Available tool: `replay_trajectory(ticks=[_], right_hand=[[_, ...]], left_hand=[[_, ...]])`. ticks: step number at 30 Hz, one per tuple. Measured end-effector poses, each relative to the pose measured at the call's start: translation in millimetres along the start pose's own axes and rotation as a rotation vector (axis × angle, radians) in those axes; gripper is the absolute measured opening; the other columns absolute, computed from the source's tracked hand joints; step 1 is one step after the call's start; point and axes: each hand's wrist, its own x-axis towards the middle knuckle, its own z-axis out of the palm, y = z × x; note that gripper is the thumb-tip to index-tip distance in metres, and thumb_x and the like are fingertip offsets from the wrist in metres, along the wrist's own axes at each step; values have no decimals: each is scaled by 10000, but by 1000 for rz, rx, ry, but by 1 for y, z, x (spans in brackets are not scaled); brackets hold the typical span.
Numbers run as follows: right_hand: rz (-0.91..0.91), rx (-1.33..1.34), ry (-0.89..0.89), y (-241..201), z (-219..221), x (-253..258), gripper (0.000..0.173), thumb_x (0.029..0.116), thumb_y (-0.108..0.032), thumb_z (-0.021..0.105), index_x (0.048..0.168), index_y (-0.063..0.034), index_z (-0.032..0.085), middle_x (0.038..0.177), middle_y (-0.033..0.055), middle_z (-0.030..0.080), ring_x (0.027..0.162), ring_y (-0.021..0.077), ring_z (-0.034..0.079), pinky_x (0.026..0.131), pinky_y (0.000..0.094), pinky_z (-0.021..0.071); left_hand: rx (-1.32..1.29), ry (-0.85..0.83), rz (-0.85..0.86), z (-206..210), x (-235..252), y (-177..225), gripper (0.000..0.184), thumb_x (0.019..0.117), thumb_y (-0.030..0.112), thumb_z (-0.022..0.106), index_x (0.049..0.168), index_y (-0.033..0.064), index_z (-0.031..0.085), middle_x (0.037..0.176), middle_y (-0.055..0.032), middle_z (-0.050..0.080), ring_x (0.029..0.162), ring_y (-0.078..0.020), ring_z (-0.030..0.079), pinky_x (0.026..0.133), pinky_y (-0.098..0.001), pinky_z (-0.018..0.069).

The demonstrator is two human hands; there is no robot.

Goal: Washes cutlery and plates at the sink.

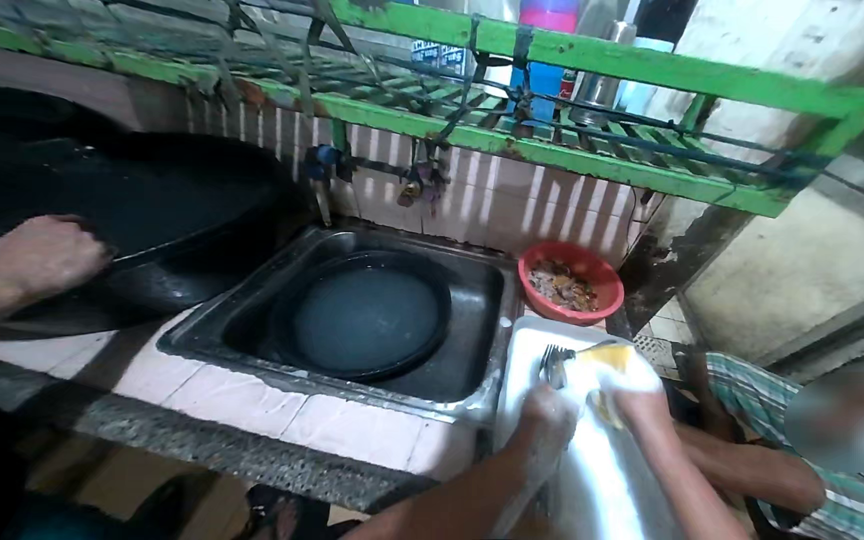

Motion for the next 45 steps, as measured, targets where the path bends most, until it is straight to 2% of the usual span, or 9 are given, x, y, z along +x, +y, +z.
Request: replay_trajectory(ticks=[7, 11, 17, 20, 26, 30, 37, 42, 45], right_hand=[[192, 356, 80, 11, 10, -2, 381, 959, -67, 685, 1291, 85, 575, 1148, 211, 669, 1014, 250, 660, 908, 422, 548], [115, 354, 88, 11, -6, 7, 411, 915, -66, 739, 1278, 63, 596, 1109, 184, 690, 973, 230, 682, 876, 423, 571], [25, 122, -88, 2, 13, -21, 616, 883, -85, 759, 1428, 50, 506, 1279, 228, 650, 1178, 292, 640, 1042, 461, 502], [-86, -18, -43, 3, 5, -2, 572, 892, -162, 763, 1371, 80, 566, 1295, 257, 649, 1239, 339, 620, 1099, 498, 458], [-24, 343, 136, 1, -19, 29, 430, 976, -189, 699, 1336, 4, 563, 1049, 144, 690, 880, 204, 688, 796, 406, 592], [96, 274, -114, -6, -12, 6, 445, 953, -206, 726, 1327, -13, 582, 1105, 142, 692, 982, 209, 674, 876, 417, 562], [74, 979, 174, -10, -24, 21, 138, 1024, -147, 578, 1114, -47, 608, 848, 61, 678, 725, 150, 680, 618, 334, 592], [136, 647, 128, -19, 19, -24, 403, 909, -56, 742, 1259, 54, 574, 964, 126, 695, 801, 157, 683, 709, 333, 593], [82, 507, 97, -7, -1, -7, 368, 981, -121, 674, 1296, 43, 578, 1036, 134, 690, 875, 163, 675, 781, 357, 583]], left_hand=[[227, -30, 124, -15, -5, 4, 303, 1013, 215, 598, 1205, -20, 605, 975, -129, 631, 842, -201, 619, 777, -373, 525], [108, -73, 98, -19, -2, -9, 228, 983, 249, 638, 1059, 39, 593, 742, -27, 589, 598, -120, 586, 586, -292, 520], [-22, -108, -7, -15, 10, 7, 218, 957, 21, 594, 1163, -5, 529, 738, -54, 563, 558, -134, 562, 532, -277, 505], [77, -63, -19, -12, 10, 7, 163, 981, 122, 616, 1108, 34, 563, 709, -30, 534, 537, -120, 529, 515, -272, 479], [-110, -125, 50, -14, 1, -8, 203, 973, 237, 658, 1006, 54, 578, 655, -17, 562, 515, -118, 559, 504, -271, 500], [-226, -244, 7, -17, -8, 2, 108, 941, 97, 637, 992, 38, 563, 615, -34, 591, 503, -132, 597, 491, -273, 521], [-248, -217, 132, -15, -1, -13, 214, 980, 134, 576, 770, 97, 563, 574, 22, 517, 473, -84, 501, 477, -238, 446], [-168, -147, 77, -10, 0, 5, 50, 939, 21, 592, 971, 25, 554, 656, -14, 533, 519, -101, 520, 513, -247, 470], [-239, -133, 35, -19, -4, 14, 218, 939, 21, 662, 1153, -19, 648, 813, -63, 708, 625, -117, 659, 571, -260, 547]])
